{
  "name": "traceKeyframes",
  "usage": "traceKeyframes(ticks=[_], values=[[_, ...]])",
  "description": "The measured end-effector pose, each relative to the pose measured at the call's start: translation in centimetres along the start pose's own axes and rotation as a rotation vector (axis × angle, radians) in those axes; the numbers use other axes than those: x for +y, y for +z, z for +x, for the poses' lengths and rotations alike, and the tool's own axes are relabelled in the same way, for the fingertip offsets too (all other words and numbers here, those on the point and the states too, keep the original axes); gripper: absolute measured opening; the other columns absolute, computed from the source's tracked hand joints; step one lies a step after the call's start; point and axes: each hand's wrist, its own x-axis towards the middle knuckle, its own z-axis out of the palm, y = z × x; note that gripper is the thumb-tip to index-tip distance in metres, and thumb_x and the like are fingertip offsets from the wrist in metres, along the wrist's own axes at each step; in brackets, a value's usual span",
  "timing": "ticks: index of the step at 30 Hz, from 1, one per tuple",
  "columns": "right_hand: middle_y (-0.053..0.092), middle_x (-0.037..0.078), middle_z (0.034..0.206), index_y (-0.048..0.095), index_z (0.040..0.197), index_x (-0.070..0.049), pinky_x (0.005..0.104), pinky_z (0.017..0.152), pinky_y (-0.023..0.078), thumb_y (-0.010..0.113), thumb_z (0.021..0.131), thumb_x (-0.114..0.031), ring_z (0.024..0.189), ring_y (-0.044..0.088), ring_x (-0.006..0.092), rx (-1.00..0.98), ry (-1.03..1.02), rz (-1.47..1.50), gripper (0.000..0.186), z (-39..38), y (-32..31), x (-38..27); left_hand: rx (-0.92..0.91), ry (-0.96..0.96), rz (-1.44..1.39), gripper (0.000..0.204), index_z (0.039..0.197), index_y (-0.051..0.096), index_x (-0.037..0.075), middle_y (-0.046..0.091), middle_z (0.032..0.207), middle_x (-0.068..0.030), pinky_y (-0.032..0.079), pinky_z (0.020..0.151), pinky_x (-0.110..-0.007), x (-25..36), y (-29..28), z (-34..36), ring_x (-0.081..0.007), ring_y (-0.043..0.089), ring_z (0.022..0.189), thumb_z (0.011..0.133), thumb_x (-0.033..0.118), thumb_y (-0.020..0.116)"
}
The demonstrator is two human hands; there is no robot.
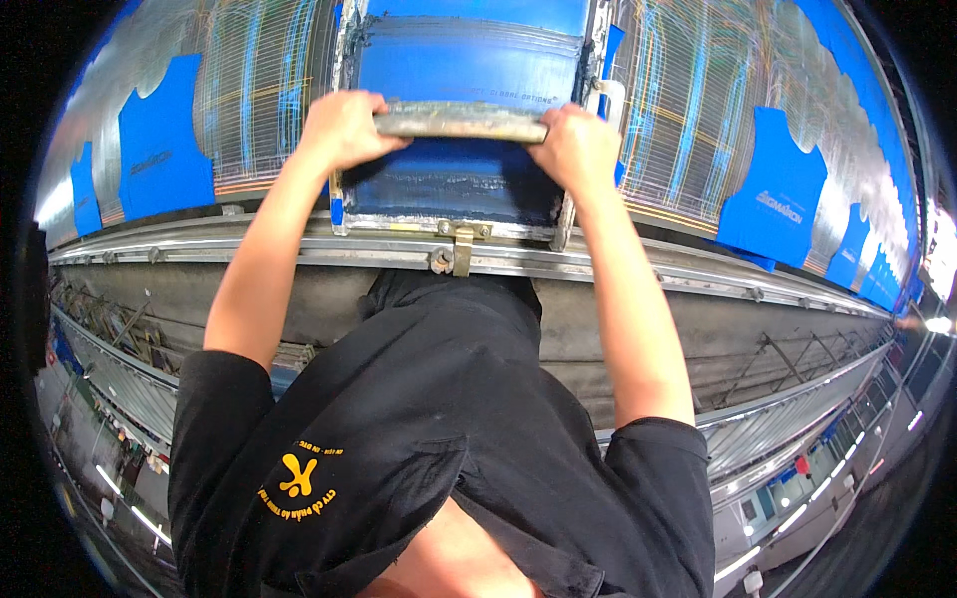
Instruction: The person repeatedly uses a squeegee to pull ink across a screen printing frame placed over a blue t-shirt on a conveyor. They lift the frame, move it to a workbench, swap squeegees, and return to continue pulling ink across the screen.
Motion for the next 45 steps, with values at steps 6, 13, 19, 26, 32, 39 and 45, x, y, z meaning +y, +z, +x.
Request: traceKeyframes(ticks=[6, 13, 19, 26, 32, 39, 45], values=[[0.069, 0.009, 0.09, 0.078, 0.095, -0.012, 0.0418, 0.077, 0.059, 0.091, 0.067, -0.039, 0.087, 0.073, 0.0286, 0.026, -0.062, 0.049, 0.041, -10.2, 0.7, -2.2, -0.026, 0.025, 0.004, 0.053, 0.098, 0.077, 0.008, 0.076, 0.099, -0.0159, 0.059, 0.087, -0.049, 2.1, 3.3, -8.6, -0.0352, 0.072, 0.101, 0.07, 0.052, 0.084], [0.071, 0.022, 0.13, 0.073, 0.127, 0.0, 0.0439, 0.102, 0.053, 0.075, 0.094, -0.043, 0.118, 0.069, 0.0351, 0.171, 0.242, 0.596, 0.053, -5.0, 0.5, 5.6, 0.145, 0.109, 0.21, 0.046, 0.103, 0.076, 0.007, 0.073, 0.103, -0.0138, 0.055, 0.095, -0.051, 2.9, 5.1, -9.7, -0.0348, 0.07, 0.106, 0.068, 0.035, 0.087], [0.055, -0.004, 0.072, 0.067, 0.118, -0.005, 0.0266, 0.047, 0.038, 0.076, 0.098, -0.024, 0.056, 0.048, 0.0073, 0.075, 0.664, 1.367, 0.028, 4.7, 6.3, 11.0, 0.207, 0.405, -0.072, 0.025, 0.086, 0.073, 0.013, 0.073, 0.092, -0.0104, 0.059, 0.079, -0.05, 6.9, 9.2, -9.4, -0.0365, 0.072, 0.094, 0.062, 0.016, 0.078], [0.053, -0.005, 0.071, 0.073, 0.105, -0.002, 0.0256, 0.049, 0.031, 0.076, 0.098, -0.028, 0.058, 0.044, 0.0057, 0.455, 0.507, 1.24, 0.027, 4.4, -2.5, 0.6, 0.37, 0.431, -0.216, 0.051, 0.123, 0.073, 0.014, 0.072, 0.117, -0.0057, 0.054, 0.095, -0.045, -0.7, 7.6, -14.6, -0.0302, 0.066, 0.112, 0.073, 0.015, 0.077], [0.072, 0.003, 0.091, 0.075, 0.112, -0.002, 0.0296, 0.072, 0.052, 0.077, 0.098, -0.028, 0.079, 0.063, 0.0131, 0.593, 0.387, 1.112, 0.03, 6.9, -3.1, -23.3, 0.516, 0.367, -0.254, 0.041, 0.108, 0.073, 0.011, 0.073, 0.106, -0.0039, 0.056, 0.092, -0.045, -19.6, 3.8, -22.7, -0.0292, 0.069, 0.105, 0.067, 0.01, 0.076], [0.075, 0.021, 0.112, 0.074, 0.115, -0.011, 0.0493, 0.094, 0.055, 0.073, 0.094, -0.04, 0.104, 0.071, 0.042, 0.754, 0.398, 0.774, 0.036, 9.5, -0.7, -47.0, 0.521, 0.216, -0.356, 0.057, 0.122, 0.078, 0.013, 0.075, 0.127, -0.0096, 0.054, 0.103, -0.043, -37.7, -0.4, -30.0, -0.0333, 0.068, 0.117, 0.068, -0.001, 0.07], [0.077, 0.019, 0.105, 0.07, 0.121, -0.016, 0.0517, 0.09, 0.056, 0.069, 0.096, -0.044, 0.102, 0.073, 0.0433, 0.569, 0.647, 0.959, 0.037, 14.0, 7.7, -55.5, 0.439, 0.092, -0.228, 0.041, 0.114, 0.078, 0.007, 0.076, 0.119, -0.0128, 0.053, 0.101, -0.042, -47.0, -0.7, -30.0, -0.0346, 0.069, 0.114, 0.072, 0.003, 0.078]])
